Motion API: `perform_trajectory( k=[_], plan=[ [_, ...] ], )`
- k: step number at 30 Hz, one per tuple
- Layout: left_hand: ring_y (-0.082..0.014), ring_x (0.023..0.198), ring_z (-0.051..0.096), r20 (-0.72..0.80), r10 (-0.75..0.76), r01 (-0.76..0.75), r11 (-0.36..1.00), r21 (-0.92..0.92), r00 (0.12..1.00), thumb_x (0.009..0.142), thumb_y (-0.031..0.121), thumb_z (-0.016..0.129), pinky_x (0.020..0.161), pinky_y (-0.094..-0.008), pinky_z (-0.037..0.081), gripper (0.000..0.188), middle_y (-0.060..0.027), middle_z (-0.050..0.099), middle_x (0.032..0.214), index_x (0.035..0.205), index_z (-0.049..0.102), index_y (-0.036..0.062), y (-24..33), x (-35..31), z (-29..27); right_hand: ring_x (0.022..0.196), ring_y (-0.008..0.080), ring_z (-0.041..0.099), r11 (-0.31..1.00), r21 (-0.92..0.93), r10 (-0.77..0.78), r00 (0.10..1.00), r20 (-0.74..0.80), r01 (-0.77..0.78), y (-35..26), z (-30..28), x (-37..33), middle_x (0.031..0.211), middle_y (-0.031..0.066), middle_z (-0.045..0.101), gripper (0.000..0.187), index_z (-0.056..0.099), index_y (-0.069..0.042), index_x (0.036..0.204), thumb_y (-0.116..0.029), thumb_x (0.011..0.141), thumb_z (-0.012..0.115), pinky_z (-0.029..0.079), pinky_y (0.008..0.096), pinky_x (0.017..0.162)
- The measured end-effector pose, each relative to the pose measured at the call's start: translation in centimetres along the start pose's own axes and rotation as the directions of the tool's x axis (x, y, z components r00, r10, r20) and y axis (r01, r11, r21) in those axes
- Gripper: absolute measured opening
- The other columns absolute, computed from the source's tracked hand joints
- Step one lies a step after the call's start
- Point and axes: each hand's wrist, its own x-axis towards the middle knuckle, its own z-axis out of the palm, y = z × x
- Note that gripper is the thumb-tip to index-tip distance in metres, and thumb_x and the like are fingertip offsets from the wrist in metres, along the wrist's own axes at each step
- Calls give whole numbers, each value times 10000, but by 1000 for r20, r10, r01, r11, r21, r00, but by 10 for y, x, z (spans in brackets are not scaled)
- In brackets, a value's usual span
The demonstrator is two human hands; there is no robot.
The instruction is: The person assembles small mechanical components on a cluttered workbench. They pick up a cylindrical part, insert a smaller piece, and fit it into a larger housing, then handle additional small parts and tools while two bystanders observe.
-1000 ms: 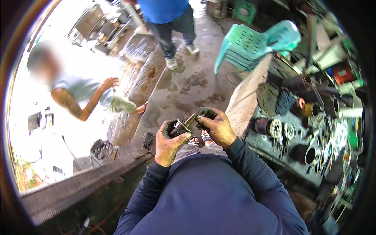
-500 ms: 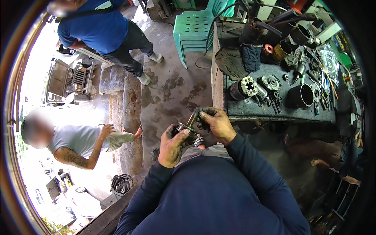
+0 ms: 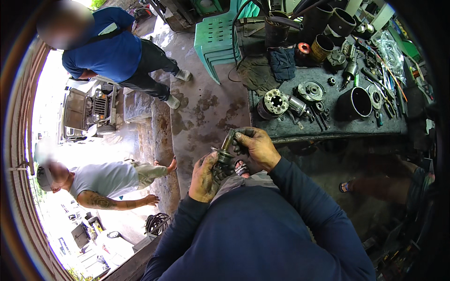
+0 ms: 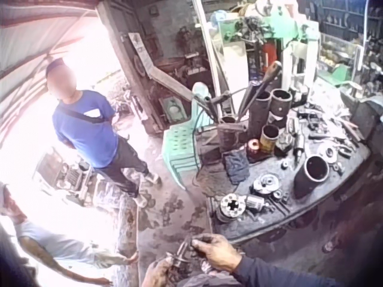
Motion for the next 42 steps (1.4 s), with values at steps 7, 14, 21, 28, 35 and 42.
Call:
perform_trajectory(
  k=[7, 14, 21, 28, 35, 42],
  plan=[
    [-269, 840, 765, -49, -103, 96, 986, -138, 993, 1049, 399, 626, 773, -398, 651, 395, -173, 756, 1027, 1197, 638, 33, 0, 6, 6, 780, 117, 649, 1000, 14, 8, 1000, 5, -8, -5, -4, 4, 997, 75, 732, 175, 708, 40, 1159, -76, 1047, 639, 565, 268, 705],
    [-265, 813, 759, 2, -233, 224, 931, -288, 972, 1027, 471, 620, 755, -383, 647, 470, -160, 762, 998, 1175, 677, 29, 6, 10, 7, 774, 112, 653, 999, -2, -37, 999, 2, 37, -7, 1, 4, 980, 60, 734, 169, 717, 29, 1140, -87, 1023, 683, 565, 267, 721],
    [-241, 817, 753, 97, -312, 326, 886, -330, 945, 1007, 495, 645, 753, -367, 644, 458, -121, 765, 973, 1126, 706, 57, 10, 16, -4, 808, 117, 679, 999, -38, -7, 1000, 5, 7, -9, -2, 10, 946, 62, 735, 162, 716, 23, 1104, -117, 1034, 675, 571, 263, 740],
    [-207, 746, 756, 28, -364, 348, 862, -368, 931, 956, 622, 653, 657, -328, 644, 609, -129, 775, 965, 1128, 722, 42, 11, 17, -5, 832, 133, 693, 998, 63, -10, 999, -33, 12, -4, 2, 11, 975, 77, 731, 191, 697, 54, 1119, -116, 1059, 635, 607, 289, 745],
    [-218, 728, 757, 116, -404, 415, 820, -394, 907, 953, 665, 618, 643, -325, 650, 672, -152, 772, 961, 1135, 718, 26, 12, 19, -9, 850, 136, 694, 996, 83, -20, 1000, -8, 21, -5, 1, 13, 995, 75, 727, 187, 691, 52, 1135, -109, 1055, 642, 610, 295, 757],
    [-224, 690, 723, 147, -437, 457, 794, -400, 887, 955, 710, 569, 613, -326, 622, 722, -156, 749, 923, 1130, 705, 22, 13, 21, -6, 825, 134, 680, 997, 70, -16, 1000, -12, 17, -7, 1, 12, 976, 73, 725, 189, 691, 48, 1144, -110, 1054, 641, 587, 291, 745]
  ],
)
